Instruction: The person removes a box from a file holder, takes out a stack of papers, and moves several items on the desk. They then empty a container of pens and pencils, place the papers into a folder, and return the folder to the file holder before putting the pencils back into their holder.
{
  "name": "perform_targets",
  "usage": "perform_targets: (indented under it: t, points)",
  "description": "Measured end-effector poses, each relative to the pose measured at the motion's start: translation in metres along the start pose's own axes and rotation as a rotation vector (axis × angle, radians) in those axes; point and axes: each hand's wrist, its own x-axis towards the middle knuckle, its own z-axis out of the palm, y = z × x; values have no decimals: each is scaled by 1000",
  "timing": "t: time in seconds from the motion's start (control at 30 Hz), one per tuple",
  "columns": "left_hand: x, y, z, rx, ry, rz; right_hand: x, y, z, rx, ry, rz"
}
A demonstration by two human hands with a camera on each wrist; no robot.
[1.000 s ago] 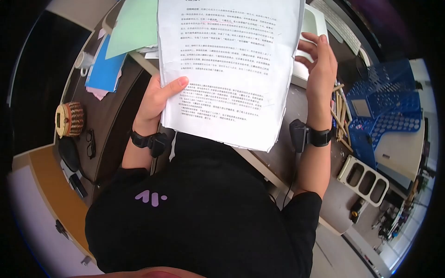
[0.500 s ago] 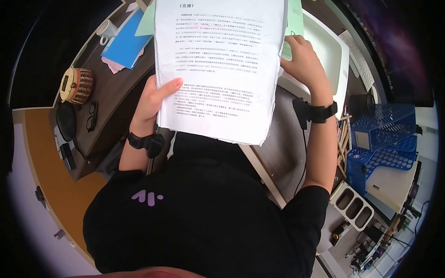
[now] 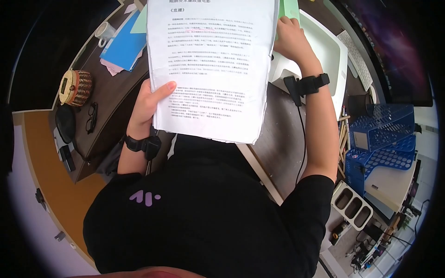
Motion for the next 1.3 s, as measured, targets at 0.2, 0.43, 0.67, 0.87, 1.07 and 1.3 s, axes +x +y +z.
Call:
perform_targets:
  t: [0.2, 0.43, 0.67, 0.87, 1.07, 1.3]
  points:
    - [9, -2, 3, -22, -7, 20, 5, -25, -51, -17, 150, 34]
    - [21, 0, 6, -45, -76, 47, -48, -51, -114, -79, 229, 116]
    - [45, 7, 40, -31, -206, 0, -135, -77, -164, -128, 240, 308]
    - [62, 5, 75, -79, -313, -35, -196, -111, -193, -123, 200, 514]
    - [73, 1, 99, -65, -374, -31, -245, -137, -191, -131, 159, 614]
    - [82, -6, 107, -27, -383, -85, -289, -171, -172, -23, 96, 741]
